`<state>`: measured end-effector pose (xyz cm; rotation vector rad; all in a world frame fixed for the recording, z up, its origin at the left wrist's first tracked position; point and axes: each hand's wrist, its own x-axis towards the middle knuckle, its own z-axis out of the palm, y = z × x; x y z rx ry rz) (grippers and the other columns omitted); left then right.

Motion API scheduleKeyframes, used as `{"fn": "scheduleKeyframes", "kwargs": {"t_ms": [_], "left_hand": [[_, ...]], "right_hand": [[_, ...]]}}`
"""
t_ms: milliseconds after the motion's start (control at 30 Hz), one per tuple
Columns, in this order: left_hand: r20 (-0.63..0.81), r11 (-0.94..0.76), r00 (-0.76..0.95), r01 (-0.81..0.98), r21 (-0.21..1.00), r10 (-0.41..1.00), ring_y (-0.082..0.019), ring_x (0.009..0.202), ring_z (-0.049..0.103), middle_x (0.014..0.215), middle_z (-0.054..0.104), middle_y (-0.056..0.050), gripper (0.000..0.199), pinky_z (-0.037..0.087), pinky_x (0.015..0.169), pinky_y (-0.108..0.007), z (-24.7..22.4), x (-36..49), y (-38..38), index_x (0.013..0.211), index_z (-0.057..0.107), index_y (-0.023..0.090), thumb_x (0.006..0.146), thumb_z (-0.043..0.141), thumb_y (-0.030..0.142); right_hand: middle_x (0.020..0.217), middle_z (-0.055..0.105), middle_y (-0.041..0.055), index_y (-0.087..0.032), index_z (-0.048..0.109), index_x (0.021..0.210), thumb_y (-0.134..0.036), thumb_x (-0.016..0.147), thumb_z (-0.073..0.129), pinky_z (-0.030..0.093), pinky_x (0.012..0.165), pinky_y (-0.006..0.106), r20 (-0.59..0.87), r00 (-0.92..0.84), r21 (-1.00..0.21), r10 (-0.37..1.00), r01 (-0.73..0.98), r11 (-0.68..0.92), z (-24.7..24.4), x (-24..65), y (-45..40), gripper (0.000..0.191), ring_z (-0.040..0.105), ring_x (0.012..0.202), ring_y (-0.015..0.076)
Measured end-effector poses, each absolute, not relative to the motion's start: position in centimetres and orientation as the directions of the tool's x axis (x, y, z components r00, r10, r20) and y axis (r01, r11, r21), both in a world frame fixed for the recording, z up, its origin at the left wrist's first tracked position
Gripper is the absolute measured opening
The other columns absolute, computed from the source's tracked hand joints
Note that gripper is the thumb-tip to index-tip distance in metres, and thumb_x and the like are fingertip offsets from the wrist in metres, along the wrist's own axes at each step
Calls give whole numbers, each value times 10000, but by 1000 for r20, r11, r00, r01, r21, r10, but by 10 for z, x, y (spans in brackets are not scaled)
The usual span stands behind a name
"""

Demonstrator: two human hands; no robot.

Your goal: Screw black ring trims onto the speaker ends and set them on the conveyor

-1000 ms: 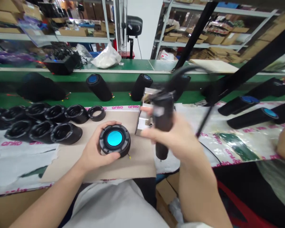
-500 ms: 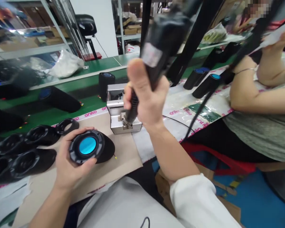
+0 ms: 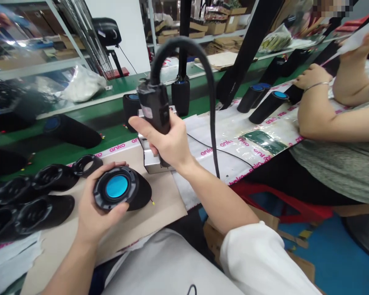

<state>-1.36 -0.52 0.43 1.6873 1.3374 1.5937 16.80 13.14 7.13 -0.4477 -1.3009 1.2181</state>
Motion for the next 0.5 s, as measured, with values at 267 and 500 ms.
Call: {"fn": "scheduleKeyframes", "kwargs": {"t_ms": [267,500], "left_hand": [[480,-413,-127,350,841,868,-309,1263,754,1400,733,-153,769,608,1069,-418,6,-15,-5,1414,586,207,762,946,402],[470,-412,-120,328,850,875,-318,1253,755,1393,726,-153,773,618,1060,-433,5,-14,-5,1406,570,216,763,942,428]], "right_hand": [[584,521,-36,-234,571,772,-713,824,899,359,393,299,567,-7,-785,823,-307,538,99,166,121,583,481,429,127],[590,508,-56,-236,535,793,-707,896,831,322,392,262,555,-25,-791,831,-325,519,83,159,126,566,459,428,109]]}}
